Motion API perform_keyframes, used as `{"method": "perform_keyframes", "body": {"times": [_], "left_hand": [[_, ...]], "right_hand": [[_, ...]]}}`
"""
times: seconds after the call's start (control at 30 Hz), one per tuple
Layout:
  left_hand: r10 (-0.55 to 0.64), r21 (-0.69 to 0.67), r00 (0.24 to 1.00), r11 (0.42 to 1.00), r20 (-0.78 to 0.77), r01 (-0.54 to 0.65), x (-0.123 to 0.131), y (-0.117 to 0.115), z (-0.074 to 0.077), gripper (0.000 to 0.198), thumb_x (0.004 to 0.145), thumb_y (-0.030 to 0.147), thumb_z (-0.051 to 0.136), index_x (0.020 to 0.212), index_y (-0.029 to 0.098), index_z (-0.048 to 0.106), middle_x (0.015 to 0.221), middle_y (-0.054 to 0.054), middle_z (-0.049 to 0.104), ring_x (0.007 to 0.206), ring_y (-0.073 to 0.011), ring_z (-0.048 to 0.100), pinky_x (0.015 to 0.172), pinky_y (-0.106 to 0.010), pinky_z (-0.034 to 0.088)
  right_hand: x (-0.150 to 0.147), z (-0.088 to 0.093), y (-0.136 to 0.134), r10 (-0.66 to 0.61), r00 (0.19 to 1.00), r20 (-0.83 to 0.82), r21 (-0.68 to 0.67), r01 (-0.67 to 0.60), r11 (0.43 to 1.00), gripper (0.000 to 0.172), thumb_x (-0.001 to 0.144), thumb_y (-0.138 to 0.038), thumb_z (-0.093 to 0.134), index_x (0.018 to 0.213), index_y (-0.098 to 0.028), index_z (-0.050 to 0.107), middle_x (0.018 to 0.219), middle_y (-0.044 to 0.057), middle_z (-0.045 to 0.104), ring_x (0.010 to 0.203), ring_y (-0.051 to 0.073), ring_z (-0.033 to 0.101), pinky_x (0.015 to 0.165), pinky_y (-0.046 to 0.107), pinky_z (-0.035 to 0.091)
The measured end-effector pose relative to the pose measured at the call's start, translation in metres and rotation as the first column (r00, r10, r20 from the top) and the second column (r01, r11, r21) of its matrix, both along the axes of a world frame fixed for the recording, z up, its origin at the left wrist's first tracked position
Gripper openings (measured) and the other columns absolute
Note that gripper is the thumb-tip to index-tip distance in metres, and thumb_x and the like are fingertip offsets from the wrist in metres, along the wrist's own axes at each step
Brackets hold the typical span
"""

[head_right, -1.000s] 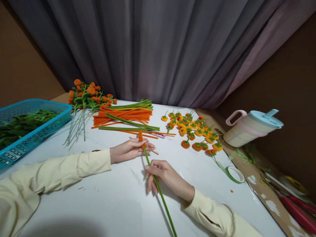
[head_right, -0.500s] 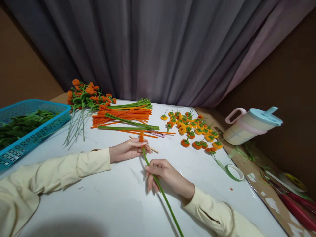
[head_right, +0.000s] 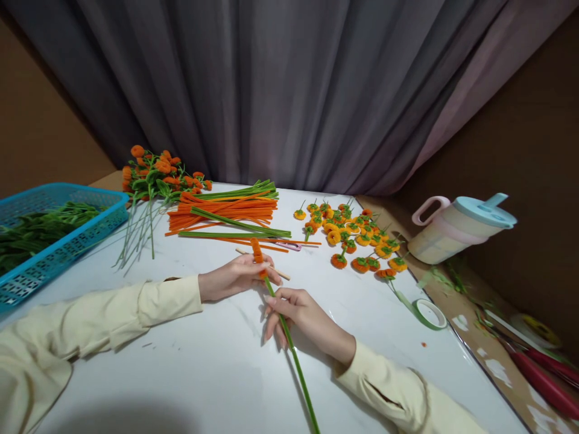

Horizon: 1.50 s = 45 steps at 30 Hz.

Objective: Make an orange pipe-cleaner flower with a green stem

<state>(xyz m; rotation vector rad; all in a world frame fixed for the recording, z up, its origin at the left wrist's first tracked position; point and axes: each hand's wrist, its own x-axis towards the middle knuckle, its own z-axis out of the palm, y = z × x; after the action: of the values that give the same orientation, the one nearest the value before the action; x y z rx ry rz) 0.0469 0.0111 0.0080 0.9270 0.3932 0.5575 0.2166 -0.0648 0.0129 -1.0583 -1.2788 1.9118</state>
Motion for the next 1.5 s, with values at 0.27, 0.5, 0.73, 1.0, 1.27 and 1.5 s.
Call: {"method": "perform_keyframes", "body": {"times": [0.27, 0.5, 0.73, 1.0, 1.27, 1.5], "left_hand": [[0.254, 0.019, 0.965, 0.967, -0.058, -0.253, 0.002, 0.006, -0.006, 0.022, 0.075, 0.029, 0.068, 0.085, 0.010, 0.064, 0.092, -0.011, 0.070, 0.093, -0.0193, 0.060, 0.089, -0.031, 0.037], [0.177, 0.056, 0.982, 0.983, -0.066, -0.174, 0.001, 0.000, -0.004, 0.022, 0.077, 0.031, 0.067, 0.085, 0.013, 0.058, 0.100, -0.013, 0.069, 0.097, -0.0201, 0.060, 0.089, -0.032, 0.037], [0.083, 0.113, 0.992, 0.991, -0.093, -0.072, 0.004, -0.007, -0.003, 0.026, 0.073, 0.032, 0.070, 0.083, 0.013, 0.055, 0.096, -0.013, 0.069, 0.085, -0.0187, 0.062, 0.078, -0.031, 0.042], [0.212, 0.041, 0.975, 0.977, -0.070, -0.209, 0.002, -0.001, -0.004, 0.025, 0.079, 0.033, 0.064, 0.086, 0.008, 0.064, 0.096, -0.014, 0.069, 0.096, -0.0201, 0.060, 0.087, -0.030, 0.039], [0.094, 0.030, 0.992, 0.995, -0.081, -0.092, 0.002, -0.006, -0.004, 0.024, 0.074, 0.031, 0.069, 0.085, 0.013, 0.056, 0.096, -0.012, 0.069, 0.089, -0.0188, 0.062, 0.084, -0.032, 0.040], [0.133, 0.001, 0.990, 0.991, -0.043, -0.133, 0.002, -0.005, -0.003, 0.021, 0.076, 0.030, 0.068, 0.084, 0.013, 0.058, 0.096, -0.012, 0.070, 0.097, -0.0197, 0.061, 0.091, -0.032, 0.038]], "right_hand": [[0.000, -0.002, 0.000, -0.023, 1.000, 0.015, 0.014, 0.023, 1.000, 0.033, 0.084, -0.044, 0.054, 0.072, -0.014, 0.050, 0.061, 0.010, 0.069, 0.034, 0.009, 0.051, 0.033, 0.018, 0.035], [0.000, -0.002, 0.000, -0.016, 1.000, 0.020, 0.028, 0.015, 0.999, 0.032, 0.084, -0.043, 0.054, 0.071, -0.014, 0.049, 0.060, 0.010, 0.068, 0.035, 0.009, 0.050, 0.033, 0.018, 0.035], [0.000, -0.004, 0.000, -0.020, 1.000, 0.012, 0.040, 0.019, 0.999, 0.034, 0.083, -0.046, 0.055, 0.074, -0.013, 0.051, 0.061, 0.010, 0.068, 0.034, 0.009, 0.051, 0.033, 0.018, 0.037], [0.000, -0.001, 0.002, 0.001, 1.000, -0.001, -0.002, -0.001, 1.000, 0.036, 0.084, -0.047, 0.053, 0.076, -0.012, 0.054, 0.061, 0.008, 0.067, 0.035, 0.009, 0.052, 0.031, 0.016, 0.038], [0.001, -0.008, 0.001, 0.025, 1.000, -0.011, 0.022, -0.025, 0.999, 0.035, 0.086, -0.046, 0.050, 0.078, -0.012, 0.053, 0.063, 0.009, 0.067, 0.038, 0.009, 0.053, 0.033, 0.017, 0.038], [0.001, -0.006, 0.002, 0.000, 1.000, -0.005, 0.017, 0.000, 1.000, 0.036, 0.084, -0.047, 0.054, 0.079, -0.011, 0.055, 0.062, 0.008, 0.067, 0.037, 0.009, 0.053, 0.034, 0.017, 0.041]]}}
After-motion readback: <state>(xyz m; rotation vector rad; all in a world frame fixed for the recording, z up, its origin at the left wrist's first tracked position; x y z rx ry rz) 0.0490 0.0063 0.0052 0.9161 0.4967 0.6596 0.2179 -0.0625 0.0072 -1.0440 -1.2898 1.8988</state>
